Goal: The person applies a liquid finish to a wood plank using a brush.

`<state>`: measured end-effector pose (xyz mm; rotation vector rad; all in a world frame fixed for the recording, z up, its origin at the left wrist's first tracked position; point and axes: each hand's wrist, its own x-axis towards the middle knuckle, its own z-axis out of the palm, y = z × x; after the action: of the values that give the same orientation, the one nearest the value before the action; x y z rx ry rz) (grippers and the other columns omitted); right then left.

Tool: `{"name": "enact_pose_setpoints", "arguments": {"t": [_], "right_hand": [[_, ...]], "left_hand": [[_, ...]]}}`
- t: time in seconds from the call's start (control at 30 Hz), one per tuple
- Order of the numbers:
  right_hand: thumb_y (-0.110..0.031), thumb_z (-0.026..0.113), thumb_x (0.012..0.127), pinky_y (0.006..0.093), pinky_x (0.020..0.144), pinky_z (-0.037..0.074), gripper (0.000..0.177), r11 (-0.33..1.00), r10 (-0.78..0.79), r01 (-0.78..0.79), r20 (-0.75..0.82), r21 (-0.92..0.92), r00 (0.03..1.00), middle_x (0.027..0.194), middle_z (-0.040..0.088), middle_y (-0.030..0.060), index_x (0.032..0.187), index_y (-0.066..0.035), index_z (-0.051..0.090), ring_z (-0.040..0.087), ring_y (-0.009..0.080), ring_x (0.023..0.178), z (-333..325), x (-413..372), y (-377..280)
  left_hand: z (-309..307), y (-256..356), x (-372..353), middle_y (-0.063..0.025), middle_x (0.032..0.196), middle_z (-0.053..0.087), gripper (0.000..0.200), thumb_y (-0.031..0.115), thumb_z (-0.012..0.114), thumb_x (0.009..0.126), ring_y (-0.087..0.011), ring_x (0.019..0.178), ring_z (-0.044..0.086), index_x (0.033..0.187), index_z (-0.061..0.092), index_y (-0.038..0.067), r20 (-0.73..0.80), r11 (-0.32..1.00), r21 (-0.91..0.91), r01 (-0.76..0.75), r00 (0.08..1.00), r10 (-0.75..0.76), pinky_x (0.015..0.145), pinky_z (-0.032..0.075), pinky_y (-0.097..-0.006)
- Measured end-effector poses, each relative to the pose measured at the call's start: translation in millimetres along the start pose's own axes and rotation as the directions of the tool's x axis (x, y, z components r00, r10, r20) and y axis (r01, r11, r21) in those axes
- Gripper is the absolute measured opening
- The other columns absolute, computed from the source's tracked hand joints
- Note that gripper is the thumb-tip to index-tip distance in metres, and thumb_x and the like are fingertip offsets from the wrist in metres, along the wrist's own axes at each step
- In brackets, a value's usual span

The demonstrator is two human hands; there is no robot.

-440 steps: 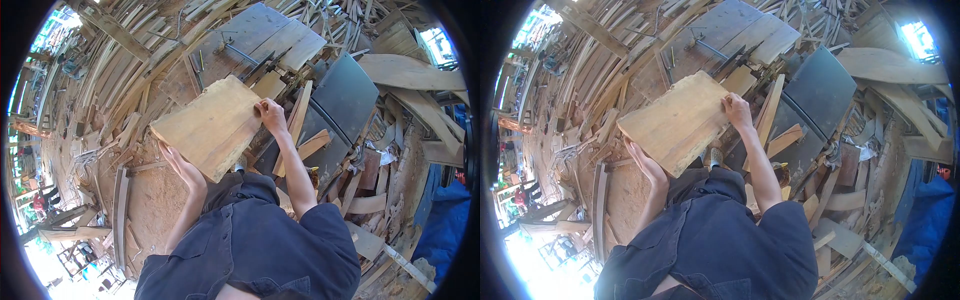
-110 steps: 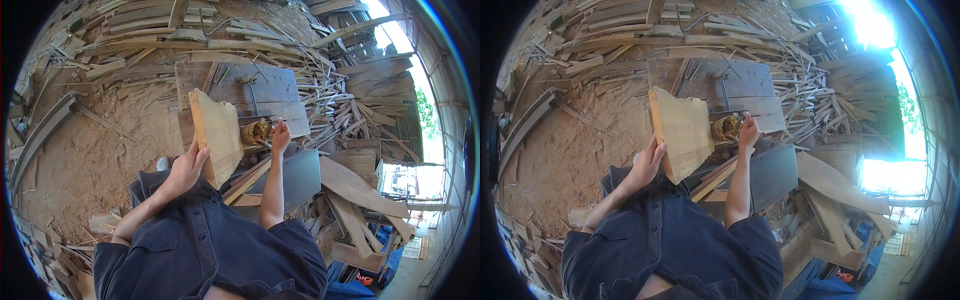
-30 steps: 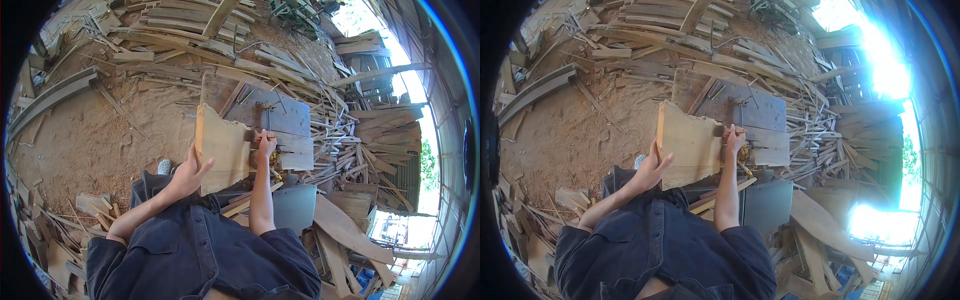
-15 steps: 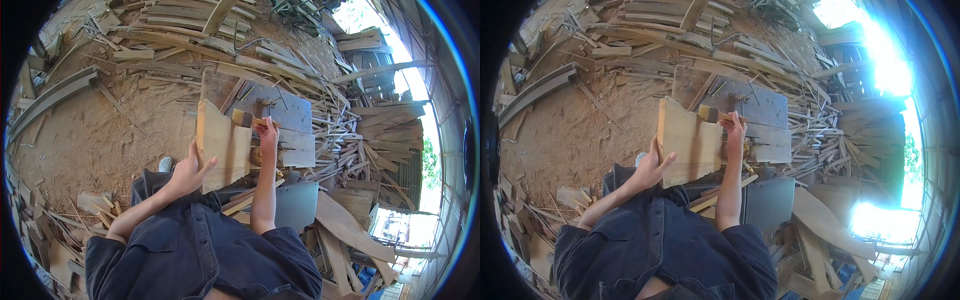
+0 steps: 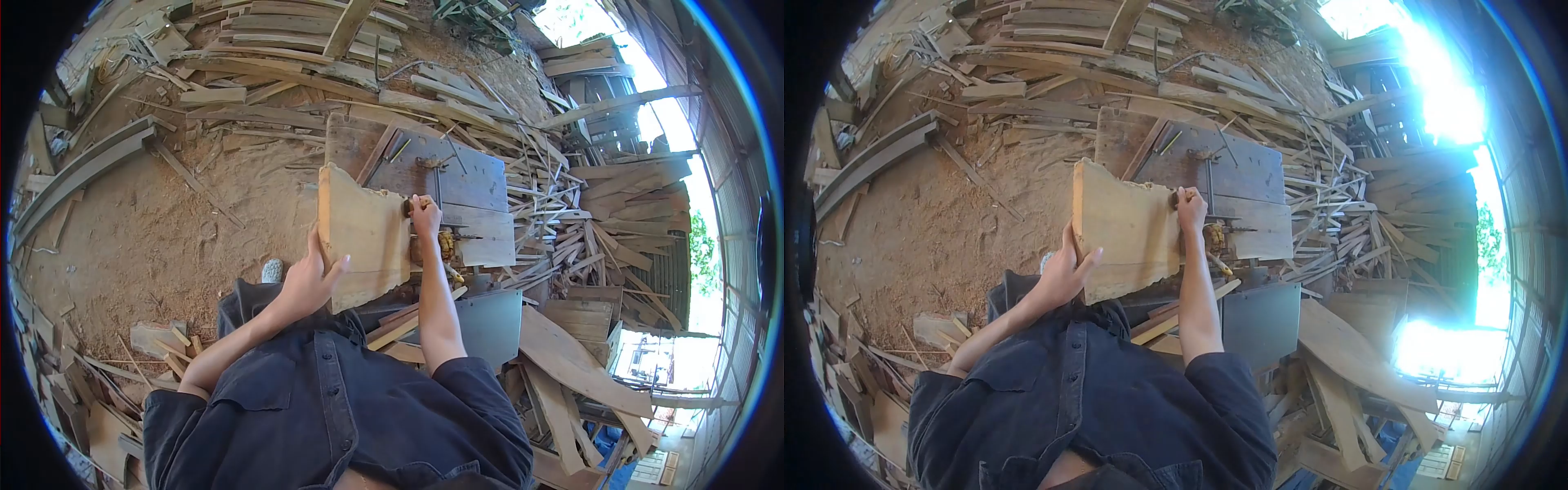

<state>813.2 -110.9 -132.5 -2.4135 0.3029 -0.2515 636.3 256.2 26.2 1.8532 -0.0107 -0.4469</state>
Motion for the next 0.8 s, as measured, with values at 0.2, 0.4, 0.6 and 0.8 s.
{"name": "enact_pose_setpoints", "arguments": {"t": [0.2, 0.4, 0.6, 0.8], "right_hand": [[-0.026, 0.07, 0.102, 0.0342, 0.06, 0.06, 0.025, 0.767, 0.115, -0.333, 0.393, 0.548, 0.912, 0.087, 0.073, 0.009, 0.101, -0.001, 0.069, 0.073, 0.0223, 0.064, -75, -10, -66], [-0.025, 0.072, 0.099, 0.0355, 0.069, 0.062, 0.022, 0.461, 0.192, -0.483, 0.449, 0.744, 0.873, 0.086, 0.073, 0.0089, 0.102, -0.003, 0.069, 0.074, 0.0233, 0.072, -57, -22, -30], [-0.022, 0.073, 0.098, 0.0348, 0.065, 0.061, 0.022, 0.739, 0.363, -0.343, 0.087, 0.58, 0.928, 0.082, 0.074, 0.008, 0.094, -0.001, 0.071, 0.074, 0.0204, 0.07, -34, -10, 29], [-0.021, 0.072, 0.1, 0.0288, 0.064, 0.058, 0.02, 0.967, 0.163, -0.172, 0.064, 0.19, 0.985, 0.082, 0.075, 0.0059, 0.1, -0.001, 0.073, 0.074, 0.0174, 0.067, -17, -21, 11]], "left_hand": [[-4, 6, 0, -0.0363, 0.126, 0.064, 0.087, 0.045, 0.056, 0.106, -0.0488, 0.115, 0.067, 0.16, 0.009, -0.005, 0.023, 0.999, -0.032, 0.032, 0.999, -0.031, 0.098, 0.052, -0.0466], [1, 3, 0, -0.0367, 0.126, 0.063, 0.085, 0.045, 0.056, 0.106, -0.0497, 0.114, 0.067, 0.159, 0.011, -0.004, 0.027, 0.999, -0.046, 0.008, 1.0, -0.007, 0.098, 0.052, -0.0471], [6, -5, -1, -0.0375, 0.114, 0.066, 0.084, 0.041, 0.057, 0.105, -0.0514, 0.105, 0.068, 0.157, 0.011, -0.007, -0.004, 0.998, 0.023, -0.05, 0.999, 0.051, 0.09, 0.054, -0.0506], [8, -9, 1, -0.0382, 0.107, 0.068, 0.085, 0.039, 0.059, 0.104, -0.0527, 0.099, 0.069, 0.155, 0.012, -0.009, -0.034, 0.989, 0.064, -0.137, 0.99, 0.139, 0.086, 0.055, -0.0531]]}}
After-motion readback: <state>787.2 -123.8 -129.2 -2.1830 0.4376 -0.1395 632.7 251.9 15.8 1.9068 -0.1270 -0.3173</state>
